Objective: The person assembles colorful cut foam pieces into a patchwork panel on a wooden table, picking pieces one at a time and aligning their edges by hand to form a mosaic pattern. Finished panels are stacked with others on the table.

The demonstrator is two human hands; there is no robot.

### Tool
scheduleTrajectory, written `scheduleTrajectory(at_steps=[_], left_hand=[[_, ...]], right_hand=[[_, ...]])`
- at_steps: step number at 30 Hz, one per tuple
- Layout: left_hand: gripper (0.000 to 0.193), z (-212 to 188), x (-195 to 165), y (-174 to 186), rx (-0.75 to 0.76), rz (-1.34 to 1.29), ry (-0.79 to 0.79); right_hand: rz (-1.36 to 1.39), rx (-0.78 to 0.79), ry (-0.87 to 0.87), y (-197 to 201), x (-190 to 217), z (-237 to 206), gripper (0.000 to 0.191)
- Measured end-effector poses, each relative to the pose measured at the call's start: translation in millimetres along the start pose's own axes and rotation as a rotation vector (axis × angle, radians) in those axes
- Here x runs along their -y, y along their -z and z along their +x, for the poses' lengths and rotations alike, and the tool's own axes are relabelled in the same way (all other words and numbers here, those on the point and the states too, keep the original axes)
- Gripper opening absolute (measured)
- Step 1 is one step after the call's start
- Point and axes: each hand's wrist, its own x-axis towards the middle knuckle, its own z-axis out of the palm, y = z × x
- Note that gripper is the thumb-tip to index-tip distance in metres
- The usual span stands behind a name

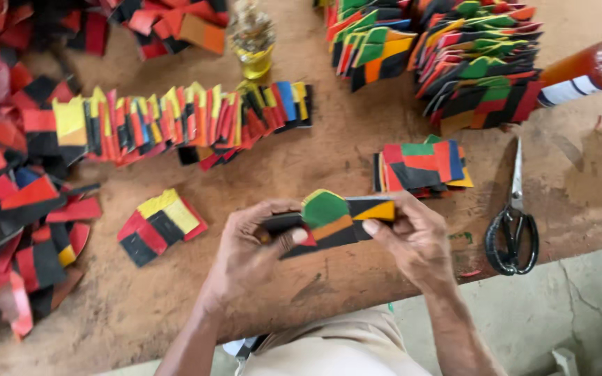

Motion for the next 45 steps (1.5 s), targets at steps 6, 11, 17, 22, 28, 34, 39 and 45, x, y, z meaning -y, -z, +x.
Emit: scheduleTrajectory(at_steps=[6, 11, 17, 22, 28, 34, 39, 45], left_hand=[[0.025, 47.2, -30.4, -47.4, 0.174, 0.392, -0.315], [0.028, 111.8, -39.5, -96.4, 0.197, 0.436, -0.503], [0.042, 171.5, -38.8, -140.9, 0.114, 0.471, -0.561], [0.067, 141.2, -22.3, -133.4, 0.162, 0.795, -0.332], [0.066, 124.1, -11.4, -127.1, 0.315, 0.846, -0.266], [0.046, 147.1, -5.5, -127.7, 0.268, 0.794, -0.372], [0.052, 164.8, -2.3, -133.1, 0.245, 0.786, -0.383], [0.047, 131.0, -24.0, -117.1, 0.201, 0.822, -0.51]], right_hand=[[-0.223, -0.227, 0.214, 81.8, -13.7, 5.9, 0.019], [-0.292, -0.482, 0.268, 136.6, -15.6, 37.5, 0.017], [-0.695, -0.556, 0.304, 161.8, -7.0, 80.5, 0.048], [-0.927, -0.479, 0.327, 148.0, -10.9, 77.2, 0.071], [-0.871, -0.44, 0.216, 143.3, -33.2, 81.9, 0.071], [-0.757, -0.414, 0.077, 147.1, -57.5, 99.9, 0.061], [-0.901, -0.427, 0.314, 141.0, -66.8, 114.8, 0.053], [-0.938, -0.293, 0.16, 145.6, -23.6, 93.5, 0.052]])
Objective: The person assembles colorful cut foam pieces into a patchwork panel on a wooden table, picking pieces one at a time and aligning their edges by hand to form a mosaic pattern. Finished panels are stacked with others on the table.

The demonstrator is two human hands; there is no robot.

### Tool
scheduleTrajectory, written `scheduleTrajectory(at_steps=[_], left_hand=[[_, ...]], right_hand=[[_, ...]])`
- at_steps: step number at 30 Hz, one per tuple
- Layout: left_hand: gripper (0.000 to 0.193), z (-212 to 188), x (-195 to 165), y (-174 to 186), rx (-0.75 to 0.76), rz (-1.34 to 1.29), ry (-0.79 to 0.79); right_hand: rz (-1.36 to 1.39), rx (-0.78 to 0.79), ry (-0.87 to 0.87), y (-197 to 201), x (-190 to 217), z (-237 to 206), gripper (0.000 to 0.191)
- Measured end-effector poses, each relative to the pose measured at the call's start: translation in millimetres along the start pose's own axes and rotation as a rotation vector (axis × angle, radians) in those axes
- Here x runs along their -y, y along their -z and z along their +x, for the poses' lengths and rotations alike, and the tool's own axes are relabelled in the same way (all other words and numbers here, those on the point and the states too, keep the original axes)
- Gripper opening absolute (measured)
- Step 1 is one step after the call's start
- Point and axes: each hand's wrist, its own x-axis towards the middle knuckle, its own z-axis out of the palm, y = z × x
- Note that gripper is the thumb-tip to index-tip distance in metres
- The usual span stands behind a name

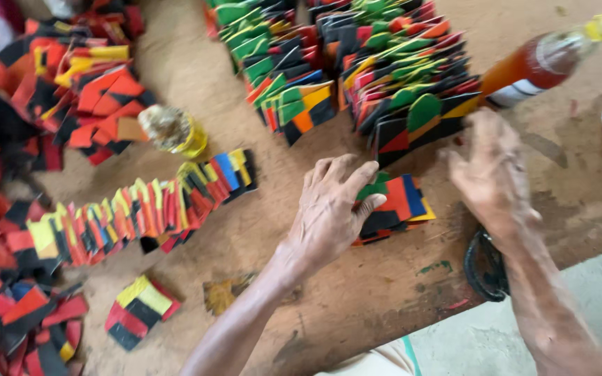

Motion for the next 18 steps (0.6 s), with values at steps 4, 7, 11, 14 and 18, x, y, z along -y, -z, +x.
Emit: scheduleTrajectory(at_steps=[4, 7, 11, 14, 18], left_hand=[[0.042, -37.3, -17.0, 30.5, -0.042, -0.105, -0.074], [0.04, -69.6, -32.3, 49.4, -0.048, -0.139, -0.059], [0.037, -113.6, -37.2, 67.5, -0.161, -0.116, 0.015], [0.037, -153.5, -24.5, 84.2, -0.316, 0.08, 0.255], [0.039, -209.8, 11.3, 123.8, -0.452, 0.37, 0.601]], right_hand=[[-0.157, -0.128, 0.116, 40.5, 43.2, -19.2, 0.042], [0.108, -0.104, 0.049, 52.5, 84.4, -36.7, 0.032], [0.209, -0.032, 0.304, 33.5, 130.3, -56.2, 0.031], [0.344, 0.182, 0.332, 3.3, 154.3, -68.4, 0.033], [0.409, 0.378, 0.445, -33.6, 177.0, -75.9, 0.031]])
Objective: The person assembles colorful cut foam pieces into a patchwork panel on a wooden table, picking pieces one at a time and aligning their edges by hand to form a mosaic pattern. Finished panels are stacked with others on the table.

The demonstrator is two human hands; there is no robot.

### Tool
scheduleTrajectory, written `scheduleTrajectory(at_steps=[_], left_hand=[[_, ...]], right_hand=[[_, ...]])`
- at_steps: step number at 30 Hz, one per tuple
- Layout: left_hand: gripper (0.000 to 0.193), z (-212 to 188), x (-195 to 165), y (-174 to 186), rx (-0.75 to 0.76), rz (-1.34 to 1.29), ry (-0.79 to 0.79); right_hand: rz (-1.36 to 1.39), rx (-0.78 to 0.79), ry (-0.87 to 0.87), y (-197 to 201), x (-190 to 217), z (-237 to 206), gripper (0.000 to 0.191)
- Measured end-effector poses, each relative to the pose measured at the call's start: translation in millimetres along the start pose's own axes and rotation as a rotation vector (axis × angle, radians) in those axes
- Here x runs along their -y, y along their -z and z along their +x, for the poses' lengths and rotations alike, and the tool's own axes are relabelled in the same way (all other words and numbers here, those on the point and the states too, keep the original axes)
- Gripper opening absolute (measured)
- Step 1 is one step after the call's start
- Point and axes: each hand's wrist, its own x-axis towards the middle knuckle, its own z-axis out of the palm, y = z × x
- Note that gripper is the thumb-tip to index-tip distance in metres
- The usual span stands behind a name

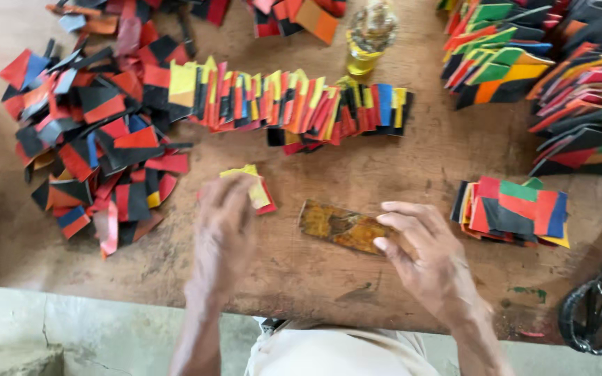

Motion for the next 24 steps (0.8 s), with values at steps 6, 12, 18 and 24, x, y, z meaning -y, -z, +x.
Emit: scheduleTrajectory(at_steps=[6, 12, 18, 24], left_hand=[[0.073, 9.3, 45.3, 5.5, 0.147, 0.009, 0.208], [0.057, 15.2, 44.3, 5.9, 0.141, -0.258, 0.261], [0.028, 6.3, 24.6, 13.6, 0.023, -0.424, 0.358], [0.027, -18.8, 10.5, 33.9, 0.083, -0.312, -0.108]], right_hand=[[0.085, 0.124, 0.083, -36.9, 9.6, 24.6, 0.03], [0.218, 0.151, -0.003, -49.8, 15.4, 38.1, 0.031], [0.638, 0.298, -0.344, -59.1, 13.7, 23.3, 0.024], [0.73, 0.231, -0.419, -56.2, 4.4, 27.9, 0.033]])
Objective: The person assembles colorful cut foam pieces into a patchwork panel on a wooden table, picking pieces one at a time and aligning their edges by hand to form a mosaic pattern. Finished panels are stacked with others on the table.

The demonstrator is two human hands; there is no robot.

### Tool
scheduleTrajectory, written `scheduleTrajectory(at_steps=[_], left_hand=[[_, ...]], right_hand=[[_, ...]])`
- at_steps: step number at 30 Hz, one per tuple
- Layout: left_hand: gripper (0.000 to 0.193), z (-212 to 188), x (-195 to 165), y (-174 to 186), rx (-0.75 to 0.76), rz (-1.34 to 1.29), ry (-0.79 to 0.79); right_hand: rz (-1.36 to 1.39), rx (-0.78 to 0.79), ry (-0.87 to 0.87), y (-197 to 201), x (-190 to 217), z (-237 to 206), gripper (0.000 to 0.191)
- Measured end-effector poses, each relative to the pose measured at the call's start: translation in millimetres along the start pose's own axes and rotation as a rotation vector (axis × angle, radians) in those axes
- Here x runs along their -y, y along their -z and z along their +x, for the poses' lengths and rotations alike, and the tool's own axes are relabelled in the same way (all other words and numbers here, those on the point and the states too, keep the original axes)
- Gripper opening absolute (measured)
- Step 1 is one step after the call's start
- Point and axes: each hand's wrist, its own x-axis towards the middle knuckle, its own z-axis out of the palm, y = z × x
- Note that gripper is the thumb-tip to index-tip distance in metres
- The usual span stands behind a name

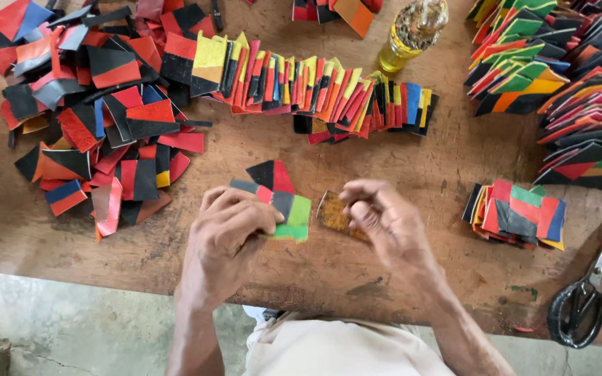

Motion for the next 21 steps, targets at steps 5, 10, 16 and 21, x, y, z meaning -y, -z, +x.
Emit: scheduleTrajectory(at_steps=[5, 10, 16, 21], left_hand=[[0.028, -3.0, -1.8, 5.9, 0.109, -0.144, -0.16], [0.032, 11.0, -7.9, -22.5, 0.244, -0.307, -0.305], [0.051, 27.6, 18.1, -29.2, -0.06, -0.137, 0.213], [0.057, 31.8, 36.2, -31.2, 0.028, 0.184, 0.294]], right_hand=[[0.123, 0.142, 0.117, 19.4, 16.0, 0.8, 0.047], [0.276, 0.361, -0.115, 26.3, 25.1, 0.7, 0.057], [0.238, 0.02, -0.058, 48.7, 19.0, -23.6, 0.069], [0.384, -0.216, -0.021, 55.6, -15.9, -47.0, 0.041]])
